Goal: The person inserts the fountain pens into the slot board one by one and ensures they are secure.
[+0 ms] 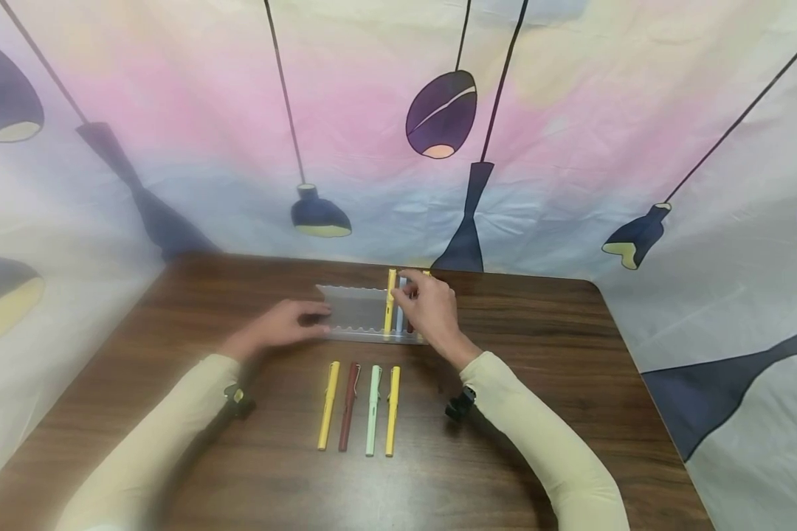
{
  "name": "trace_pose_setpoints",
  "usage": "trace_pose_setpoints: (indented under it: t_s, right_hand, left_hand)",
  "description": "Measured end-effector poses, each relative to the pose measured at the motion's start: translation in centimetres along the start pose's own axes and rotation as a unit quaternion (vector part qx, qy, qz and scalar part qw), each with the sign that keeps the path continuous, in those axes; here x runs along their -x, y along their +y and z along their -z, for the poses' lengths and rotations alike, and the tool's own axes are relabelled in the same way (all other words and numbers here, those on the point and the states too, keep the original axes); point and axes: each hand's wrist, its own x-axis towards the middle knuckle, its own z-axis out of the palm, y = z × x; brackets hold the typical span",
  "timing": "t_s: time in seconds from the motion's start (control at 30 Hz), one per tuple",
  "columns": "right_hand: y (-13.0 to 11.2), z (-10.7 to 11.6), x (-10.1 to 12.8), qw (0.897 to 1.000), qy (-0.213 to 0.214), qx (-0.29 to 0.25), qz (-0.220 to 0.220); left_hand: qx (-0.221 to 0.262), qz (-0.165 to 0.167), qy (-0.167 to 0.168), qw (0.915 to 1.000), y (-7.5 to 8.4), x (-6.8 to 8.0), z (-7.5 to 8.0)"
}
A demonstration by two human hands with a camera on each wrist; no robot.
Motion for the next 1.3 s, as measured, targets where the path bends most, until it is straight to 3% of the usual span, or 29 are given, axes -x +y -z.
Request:
trace_pose_setpoints:
  t_s: [0.5, 0.8, 1.3]
  right_hand:
    - [0.4, 1.3, 4.6, 0.998, -0.052, -0.023, -0.035]
    - [0.5, 0.9, 7.3, 0.991, -0.111, -0.031, -0.072]
    - [0.8, -0.4, 10.2, 0.983, -0.158, -0.051, -0.077]
  left_hand:
    - [-0.003, 0.002, 0.004, 1.0, 0.0, 0.0, -0.1]
    - [-0.002, 0.003, 0.004, 1.0, 0.2, 0.1, 0.0]
    - [-0.002, 0.006, 0.003, 1.0, 0.3, 0.0, 0.0]
